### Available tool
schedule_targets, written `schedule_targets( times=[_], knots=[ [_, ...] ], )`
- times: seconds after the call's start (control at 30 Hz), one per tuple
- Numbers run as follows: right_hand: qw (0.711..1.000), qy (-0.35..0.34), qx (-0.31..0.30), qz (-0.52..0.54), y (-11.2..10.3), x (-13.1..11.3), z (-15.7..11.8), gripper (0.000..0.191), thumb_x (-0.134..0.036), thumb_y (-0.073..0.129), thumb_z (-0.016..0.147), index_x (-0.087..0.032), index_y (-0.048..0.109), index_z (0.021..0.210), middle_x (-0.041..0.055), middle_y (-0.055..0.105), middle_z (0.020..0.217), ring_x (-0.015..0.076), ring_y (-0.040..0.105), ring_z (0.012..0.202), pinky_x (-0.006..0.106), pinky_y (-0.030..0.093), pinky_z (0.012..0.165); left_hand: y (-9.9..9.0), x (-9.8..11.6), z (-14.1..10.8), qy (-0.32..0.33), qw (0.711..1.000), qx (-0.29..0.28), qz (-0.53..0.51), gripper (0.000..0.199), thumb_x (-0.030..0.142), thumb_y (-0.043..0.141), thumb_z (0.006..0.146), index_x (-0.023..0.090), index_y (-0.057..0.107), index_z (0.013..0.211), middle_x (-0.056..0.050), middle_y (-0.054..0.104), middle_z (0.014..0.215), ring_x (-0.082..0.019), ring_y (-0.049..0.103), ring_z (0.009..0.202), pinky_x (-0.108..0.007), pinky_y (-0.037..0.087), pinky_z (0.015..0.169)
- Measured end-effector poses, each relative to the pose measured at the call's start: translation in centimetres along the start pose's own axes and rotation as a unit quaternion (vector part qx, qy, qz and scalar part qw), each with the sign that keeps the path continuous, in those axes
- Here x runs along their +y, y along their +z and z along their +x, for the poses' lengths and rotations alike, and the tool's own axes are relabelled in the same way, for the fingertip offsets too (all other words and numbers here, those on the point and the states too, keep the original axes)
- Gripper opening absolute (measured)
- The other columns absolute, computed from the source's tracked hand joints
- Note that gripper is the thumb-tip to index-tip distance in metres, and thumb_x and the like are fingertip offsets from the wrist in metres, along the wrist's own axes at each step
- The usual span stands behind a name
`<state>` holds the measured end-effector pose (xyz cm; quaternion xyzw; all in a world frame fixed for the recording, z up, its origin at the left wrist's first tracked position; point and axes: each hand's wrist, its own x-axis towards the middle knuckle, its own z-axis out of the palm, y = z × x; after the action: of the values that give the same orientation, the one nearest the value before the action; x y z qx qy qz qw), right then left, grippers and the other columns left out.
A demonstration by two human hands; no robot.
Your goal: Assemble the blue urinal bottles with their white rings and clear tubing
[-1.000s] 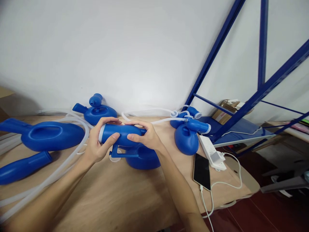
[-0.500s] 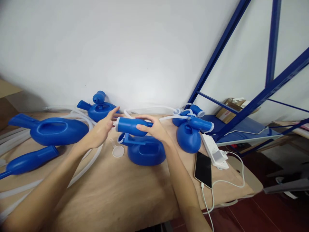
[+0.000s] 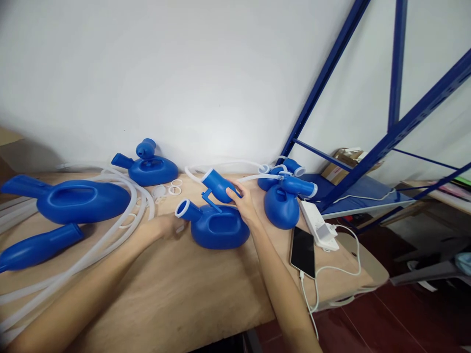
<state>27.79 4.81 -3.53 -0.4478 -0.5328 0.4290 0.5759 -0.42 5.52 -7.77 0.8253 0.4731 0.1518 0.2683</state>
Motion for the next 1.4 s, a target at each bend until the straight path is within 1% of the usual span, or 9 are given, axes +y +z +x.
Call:
schedule_targets(
  times=[0.17,0.27,0.4,0.5,0.7,1.03,1.17,1.27,1.4],
  knots=[
    [0.999,0.013,-0.035,0.025,-0.4,-0.3,0.7,0.066,-0.059,0.087,0.072,-0.024,0.074,0.127,0.0109,0.071,0.138,0.0295,0.072,0.113,0.034,0.064,0.079,-6.6,-0.8,-0.8,0.010,0.999,-0.022,0.036,0.029,0.036,0.079,0.059,0.026,0.078,0.087,-0.007,0.074,0.088,-0.030,0.071,0.083,-0.037,0.056,0.081],
    [0.993,0.008,-0.122,0.001,0.0,-2.1,1.2,0.057,-0.057,0.084,0.075,-0.025,0.078,0.121,0.0092,0.073,0.135,0.0288,0.072,0.113,0.033,0.063,0.079,-11.4,-0.2,-2.6,0.063,0.989,0.132,-0.005,0.035,0.054,0.077,0.075,0.027,0.079,0.097,-0.007,0.076,0.103,-0.029,0.071,0.096,-0.036,0.056,0.086],
    [0.982,0.058,-0.179,0.021,2.8,-4.0,1.3,0.044,-0.051,0.082,0.077,-0.021,0.081,0.110,0.0062,0.079,0.112,0.0220,0.075,0.092,0.025,0.060,0.066,-13.6,2.0,-4.2,0.144,0.882,0.365,-0.262,0.051,0.062,0.089,0.071,0.023,0.076,0.102,-0.002,0.075,0.103,-0.023,0.070,0.087,-0.034,0.057,0.080],
    [0.972,0.116,-0.183,0.094,5.6,-4.5,0.8,0.034,-0.048,0.080,0.080,-0.017,0.078,0.094,0.0034,0.078,0.089,0.0163,0.072,0.076,0.020,0.057,0.059,-12.0,3.9,-4.1,0.258,0.791,0.381,-0.404,0.061,0.072,0.087,0.068,0.024,0.076,0.104,-0.004,0.075,0.107,-0.023,0.072,0.088,-0.035,0.060,0.077],
    [0.926,0.255,-0.207,0.183,8.4,-4.1,0.0,0.040,-0.048,0.051,0.103,-0.013,0.070,0.107,0.0085,0.079,0.077,0.0229,0.075,0.061,0.033,0.064,0.057,-8.8,6.6,-3.7,0.281,0.893,0.309,-0.166,0.046,0.050,0.068,0.097,0.022,0.072,0.133,-0.010,0.077,0.118,-0.026,0.072,0.104,-0.035,0.055,0.088],
    [0.909,0.304,-0.212,0.189,7.8,-4.4,0.6,0.052,-0.046,0.031,0.109,-0.011,0.069,0.114,0.0089,0.075,0.065,0.0200,0.069,0.044,0.024,0.055,0.038,-8.4,7.2,-3.8,0.226,0.905,0.309,-0.183,0.041,0.035,0.043,0.105,0.021,0.068,0.135,-0.011,0.063,0.150,-0.031,0.061,0.135,-0.046,0.046,0.115],
    [0.906,0.306,-0.229,0.180,8.2,-4.2,0.2,0.057,-0.052,0.033,0.109,-0.009,0.068,0.118,0.0089,0.076,0.065,0.0205,0.069,0.043,0.025,0.055,0.039,-8.7,8.0,-4.4,0.141,0.912,0.280,-0.265,0.033,0.034,0.044,0.099,0.020,0.073,0.106,-0.010,0.071,0.137,-0.034,0.065,0.126,-0.048,0.052,0.108],
    [0.908,0.297,-0.226,0.191,8.3,-4.2,-0.1,0.061,-0.059,0.036,0.107,-0.008,0.069,0.115,0.0116,0.078,0.068,0.0205,0.070,0.044,0.024,0.055,0.039,-8.6,8.3,-4.6,0.117,0.916,0.246,-0.294,0.042,0.049,0.040,0.102,0.021,0.069,0.113,-0.010,0.074,0.127,-0.033,0.070,0.114,-0.046,0.058,0.094],
    [0.904,0.309,-0.222,0.196,8.3,-4.5,-0.4,0.059,-0.064,0.046,0.104,-0.011,0.072,0.105,0.0061,0.071,0.054,0.0192,0.067,0.041,0.023,0.054,0.039,-7.9,8.1,-4.3,0.170,0.926,0.289,-0.174,0.055,0.055,0.069,0.091,0.023,0.060,0.135,-0.009,0.070,0.132,-0.033,0.067,0.120,-0.045,0.053,0.104]
  ],
)
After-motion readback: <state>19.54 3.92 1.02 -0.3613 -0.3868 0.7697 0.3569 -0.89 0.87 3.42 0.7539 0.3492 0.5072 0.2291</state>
